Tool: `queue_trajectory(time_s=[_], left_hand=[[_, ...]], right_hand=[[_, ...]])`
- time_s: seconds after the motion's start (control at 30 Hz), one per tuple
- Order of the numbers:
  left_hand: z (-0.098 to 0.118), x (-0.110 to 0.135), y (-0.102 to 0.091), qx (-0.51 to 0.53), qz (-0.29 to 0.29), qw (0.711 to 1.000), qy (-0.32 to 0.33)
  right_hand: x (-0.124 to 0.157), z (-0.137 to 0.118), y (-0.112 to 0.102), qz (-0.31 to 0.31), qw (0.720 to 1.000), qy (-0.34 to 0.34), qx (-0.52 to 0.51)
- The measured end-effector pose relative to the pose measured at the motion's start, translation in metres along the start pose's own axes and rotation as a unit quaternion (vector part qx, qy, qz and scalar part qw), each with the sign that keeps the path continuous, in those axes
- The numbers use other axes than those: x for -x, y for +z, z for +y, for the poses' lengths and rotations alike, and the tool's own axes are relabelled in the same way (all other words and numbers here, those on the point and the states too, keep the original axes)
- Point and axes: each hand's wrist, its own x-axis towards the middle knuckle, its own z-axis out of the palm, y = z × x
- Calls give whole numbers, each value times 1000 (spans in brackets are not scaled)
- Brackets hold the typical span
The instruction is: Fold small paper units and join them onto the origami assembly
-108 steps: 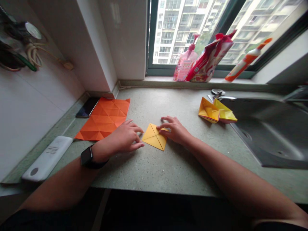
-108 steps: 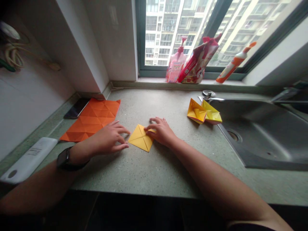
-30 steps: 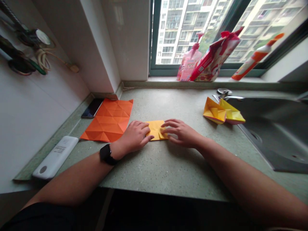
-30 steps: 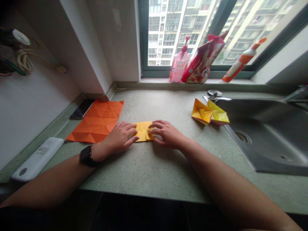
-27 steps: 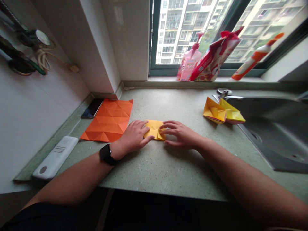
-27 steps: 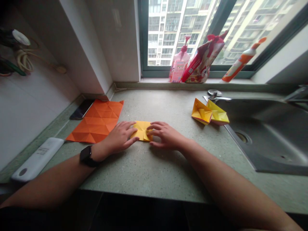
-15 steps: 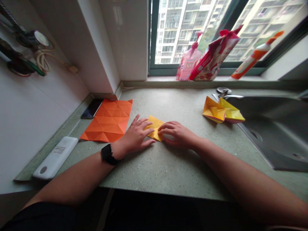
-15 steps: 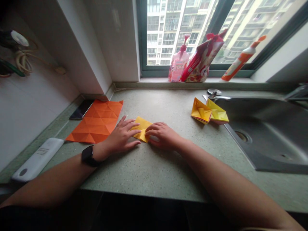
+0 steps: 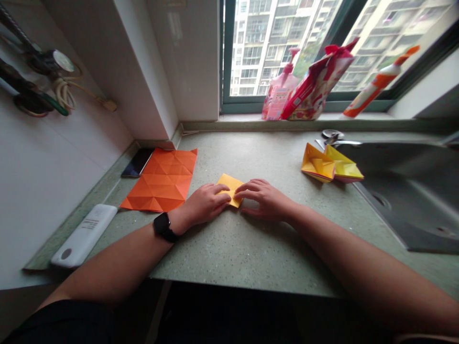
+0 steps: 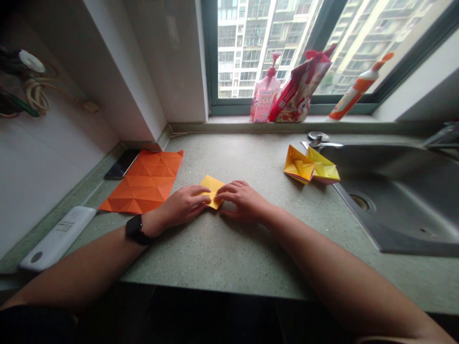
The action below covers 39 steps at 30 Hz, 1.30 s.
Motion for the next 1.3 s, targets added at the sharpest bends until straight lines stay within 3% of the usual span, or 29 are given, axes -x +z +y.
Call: queue_trajectory(time_s=[0.27, 0.57, 0.9, 1.13, 1.3], left_hand=[[1, -3, -3, 91, 38, 994, -36], [5, 3, -4, 5, 32, 998, -51], [11, 2, -3, 42, 41, 993, -105], [15, 0, -5, 128, 18, 981, -142], [13, -4, -1, 78, 8, 981, -175]], right_hand=[[-2, 6, 10, 54, 998, 27, 4], [1, 2, 7, 50, 997, 54, 19], [1, -6, 6, 47, 997, 55, 5], [-5, -13, 5, 21, 990, 122, -64], [-10, -15, 8, 17, 982, 184, -31]])
